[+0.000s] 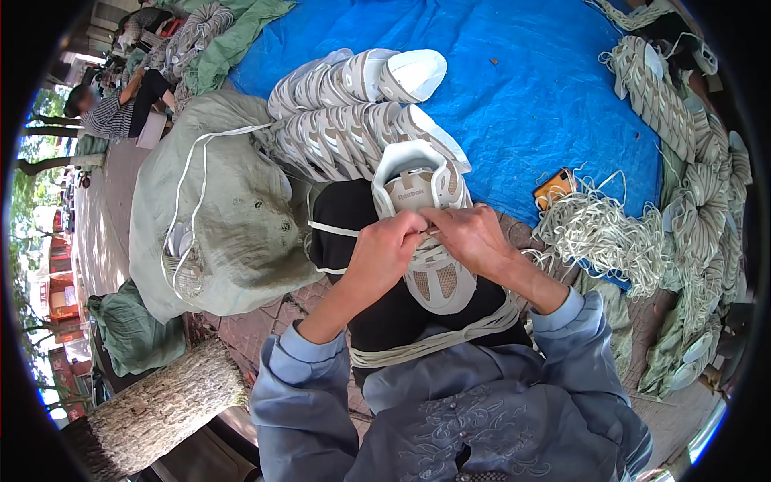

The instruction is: The person threads white shoelaces through the eyelets of a white sneaker, pulling the laces tight and arranging them. After finishing one shoe, they place it on a stack of similar shoes and pick up another to continue the process.

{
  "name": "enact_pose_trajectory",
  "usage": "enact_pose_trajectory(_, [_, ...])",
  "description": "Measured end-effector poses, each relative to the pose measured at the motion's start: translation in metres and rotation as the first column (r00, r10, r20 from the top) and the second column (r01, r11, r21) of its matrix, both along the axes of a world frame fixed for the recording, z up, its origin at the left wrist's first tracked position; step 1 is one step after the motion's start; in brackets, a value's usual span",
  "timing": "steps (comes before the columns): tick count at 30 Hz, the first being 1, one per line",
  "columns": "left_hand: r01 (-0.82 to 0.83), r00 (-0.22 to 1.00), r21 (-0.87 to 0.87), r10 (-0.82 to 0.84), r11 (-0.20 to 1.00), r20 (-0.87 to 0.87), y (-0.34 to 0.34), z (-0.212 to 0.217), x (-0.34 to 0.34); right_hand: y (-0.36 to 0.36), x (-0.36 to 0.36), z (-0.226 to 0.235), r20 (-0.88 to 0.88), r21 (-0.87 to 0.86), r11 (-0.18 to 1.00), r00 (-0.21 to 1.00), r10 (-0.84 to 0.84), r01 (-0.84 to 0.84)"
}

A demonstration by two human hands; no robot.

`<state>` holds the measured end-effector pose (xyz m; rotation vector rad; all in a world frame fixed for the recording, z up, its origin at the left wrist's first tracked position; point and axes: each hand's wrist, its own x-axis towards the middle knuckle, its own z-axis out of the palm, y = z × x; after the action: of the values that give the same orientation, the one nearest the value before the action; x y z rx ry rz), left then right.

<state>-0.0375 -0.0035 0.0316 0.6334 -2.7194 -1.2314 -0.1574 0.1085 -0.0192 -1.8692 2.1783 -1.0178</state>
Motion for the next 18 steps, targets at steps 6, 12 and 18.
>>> enact_pose_trajectory(6, [0.008,1.000,0.042,-0.008,0.999,0.012,0.003,0.002,-0.004,-0.003,0.009,0.007,-0.163,0.134,0.986,0.984,-0.077,0.099])
enact_pose_trajectory(12, [-0.026,0.999,0.031,0.027,0.999,-0.046,0.002,-0.008,-0.005,-0.001,0.008,0.006,0.041,-0.103,0.993,0.998,-0.055,0.059])
enact_pose_trajectory(18, [-0.035,0.998,-0.011,0.034,0.999,-0.044,0.006,-0.008,-0.006,0.015,-0.008,-0.006,-0.007,-0.163,0.986,1.000,0.016,-0.017])
